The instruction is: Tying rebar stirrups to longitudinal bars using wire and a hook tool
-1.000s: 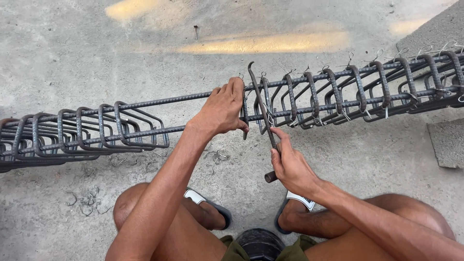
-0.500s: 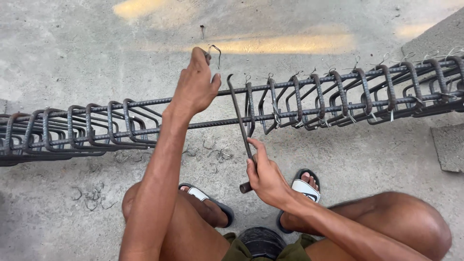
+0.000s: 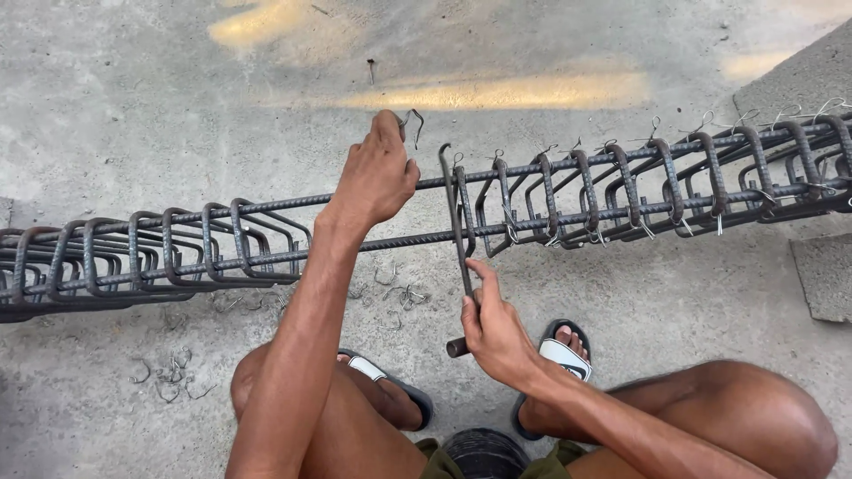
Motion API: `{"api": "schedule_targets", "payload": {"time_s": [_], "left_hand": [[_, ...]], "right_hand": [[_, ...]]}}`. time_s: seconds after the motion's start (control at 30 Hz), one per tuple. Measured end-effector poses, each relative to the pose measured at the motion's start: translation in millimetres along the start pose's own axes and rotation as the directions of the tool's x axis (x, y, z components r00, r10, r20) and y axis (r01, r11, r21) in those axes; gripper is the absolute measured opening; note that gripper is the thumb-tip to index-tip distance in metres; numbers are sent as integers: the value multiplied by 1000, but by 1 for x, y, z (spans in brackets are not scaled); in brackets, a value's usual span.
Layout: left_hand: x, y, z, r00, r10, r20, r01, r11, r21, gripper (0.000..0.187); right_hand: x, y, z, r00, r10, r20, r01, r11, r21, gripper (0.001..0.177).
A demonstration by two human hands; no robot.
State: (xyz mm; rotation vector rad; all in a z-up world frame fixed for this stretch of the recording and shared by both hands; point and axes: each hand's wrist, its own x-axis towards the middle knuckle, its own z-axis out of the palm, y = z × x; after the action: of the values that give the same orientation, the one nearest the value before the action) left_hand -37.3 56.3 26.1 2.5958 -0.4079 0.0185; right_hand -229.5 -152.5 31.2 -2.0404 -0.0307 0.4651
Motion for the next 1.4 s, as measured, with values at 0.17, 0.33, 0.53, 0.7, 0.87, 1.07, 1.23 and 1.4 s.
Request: {"api": "schedule_targets", "payload": {"time_s": [0.17,0.33,0.53,0.7,0.87,1.07,1.23,1.4], "left_hand": [[5,2,1,1000,-9,15,9,1000,2,36],[9,5,12,997,-19,79,23,999,-46,38],[-1,53,6,921,19,390,74,972,-222,80],[-4,52,32,925,76,372,-79,997,-8,101],[-8,60,29,924,104,367,-131,990,47,100],[-12,45,48,937,168,307,-188,982,33,109],[-13,46,45,938,182,296,-168,983,-72,95],[-10,52,14,933,76,351,-39,993,-112,104]], "right_hand": [[9,7,-9,998,-25,-62,30,996,87,54],[7,22,-23,994,-34,-101,36,999,19,52],[1,35,-27,992,42,-122,-48,998,-44,50],[-4,30,-22,996,41,-79,-44,998,-39,48],[3,33,-29,993,45,-114,-51,997,-53,49],[3,38,-31,992,36,-122,-44,997,-65,51],[-1,33,-31,995,-7,-97,0,998,-66,50],[0,32,-23,996,-28,-87,25,999,-34,51]]}}
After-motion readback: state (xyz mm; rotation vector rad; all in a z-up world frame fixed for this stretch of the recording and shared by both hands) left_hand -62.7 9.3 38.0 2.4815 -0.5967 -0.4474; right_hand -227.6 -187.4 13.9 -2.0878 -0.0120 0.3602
